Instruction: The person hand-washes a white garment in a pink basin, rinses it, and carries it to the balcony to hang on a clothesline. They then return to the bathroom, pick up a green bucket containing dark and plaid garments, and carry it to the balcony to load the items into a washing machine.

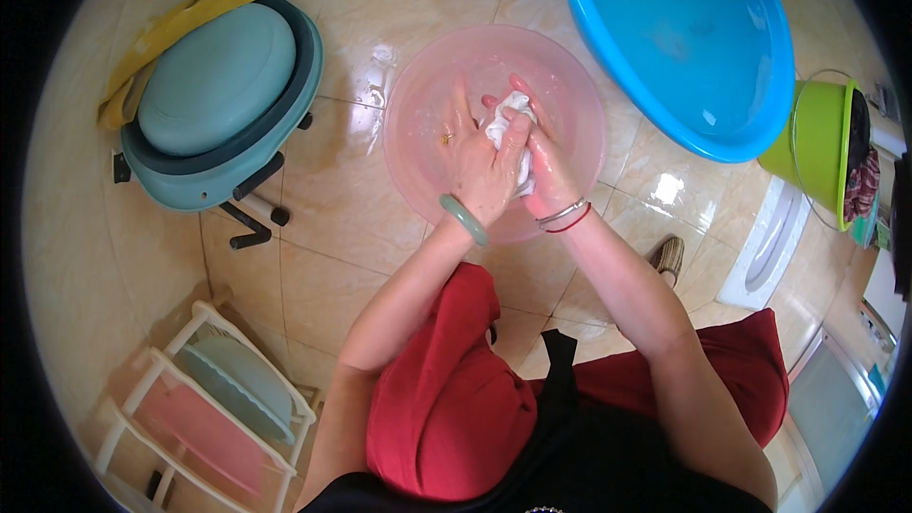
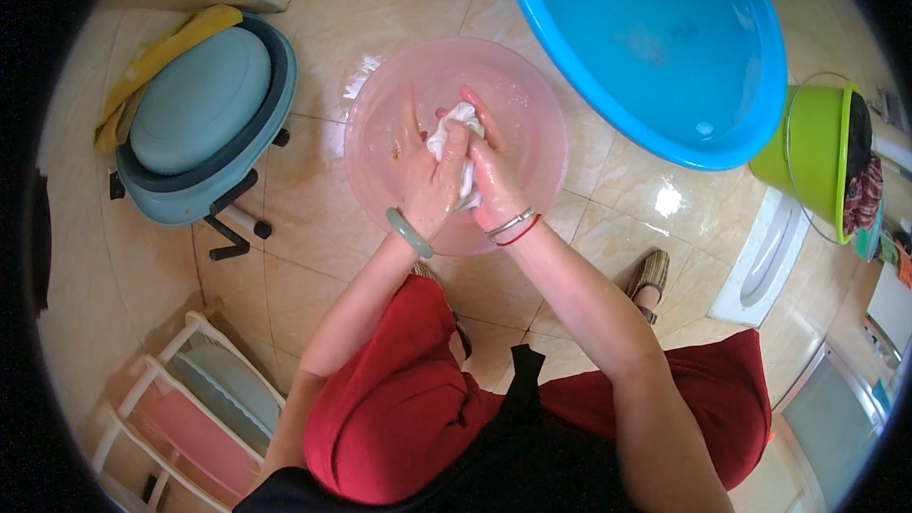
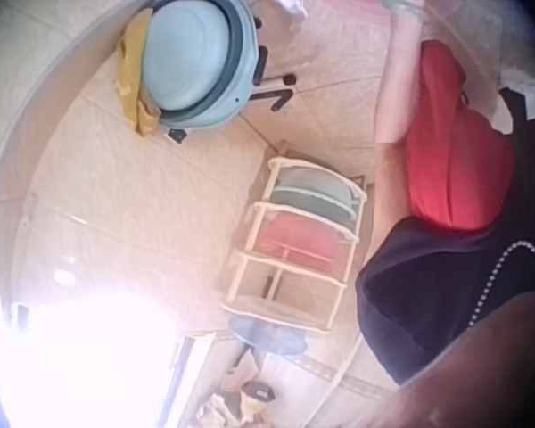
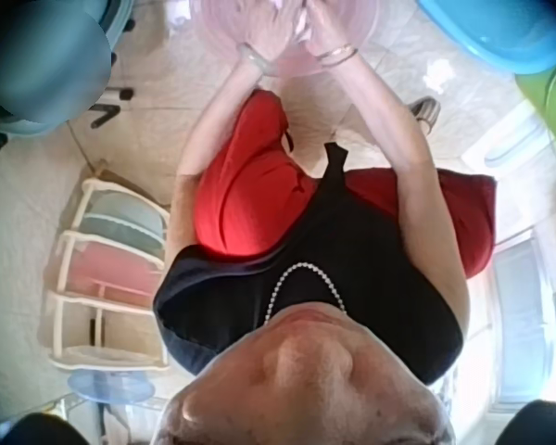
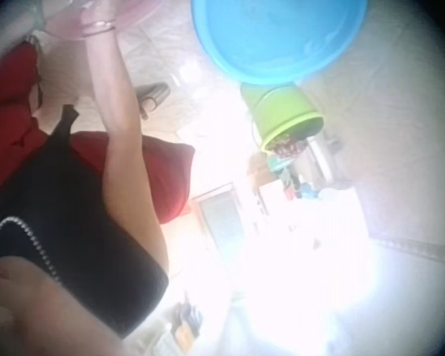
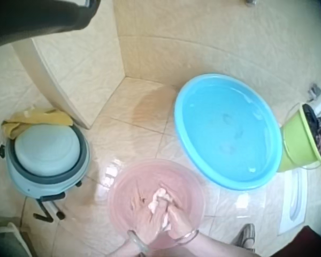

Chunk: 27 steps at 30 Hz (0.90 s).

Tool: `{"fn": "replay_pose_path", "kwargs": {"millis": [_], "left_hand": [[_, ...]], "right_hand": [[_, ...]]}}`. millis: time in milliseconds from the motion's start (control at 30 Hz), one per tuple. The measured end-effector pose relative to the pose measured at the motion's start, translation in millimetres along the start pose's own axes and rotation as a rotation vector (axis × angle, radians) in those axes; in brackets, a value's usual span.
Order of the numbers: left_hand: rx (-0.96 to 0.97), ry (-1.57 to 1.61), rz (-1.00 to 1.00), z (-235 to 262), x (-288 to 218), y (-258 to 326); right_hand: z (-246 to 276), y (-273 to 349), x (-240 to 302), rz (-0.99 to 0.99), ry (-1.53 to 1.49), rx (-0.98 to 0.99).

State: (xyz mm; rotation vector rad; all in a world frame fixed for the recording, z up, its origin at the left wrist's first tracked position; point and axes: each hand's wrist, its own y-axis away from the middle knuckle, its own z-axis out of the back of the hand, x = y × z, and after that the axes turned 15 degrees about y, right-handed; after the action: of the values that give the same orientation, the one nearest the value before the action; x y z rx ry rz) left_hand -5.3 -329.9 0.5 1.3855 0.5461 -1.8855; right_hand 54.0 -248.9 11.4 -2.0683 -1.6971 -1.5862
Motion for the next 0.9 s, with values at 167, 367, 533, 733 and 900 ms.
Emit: {"fn": "replay_pose_path", "kwargs": {"millis": [167,367,533,733,900], "left_hand": [[0.013,0.943,0.372,-7.4,9.2,6.3],[0.342,1.288,0.697,12.6,-22.2,13.8],[0.479,1.329,0.871,16.6,-13.3,12.3],[0.658,1.657,1.145,14.9,-11.0,8.6],[0.709,1.395,1.127,20.3,-20.7,6.7]], "right_hand": [[5.3,-7.4,-2.0,0.064,0.149,-0.143],[21.5,-18.5,20.2,0.172,0.94,0.191],[27.0,-16.0,47.9,0.079,0.7,0.551],[31.0,-18.2,46.9,-0.103,0.324,0.67],[18.4,-11.3,52.9,-0.056,0.341,0.586]]}}
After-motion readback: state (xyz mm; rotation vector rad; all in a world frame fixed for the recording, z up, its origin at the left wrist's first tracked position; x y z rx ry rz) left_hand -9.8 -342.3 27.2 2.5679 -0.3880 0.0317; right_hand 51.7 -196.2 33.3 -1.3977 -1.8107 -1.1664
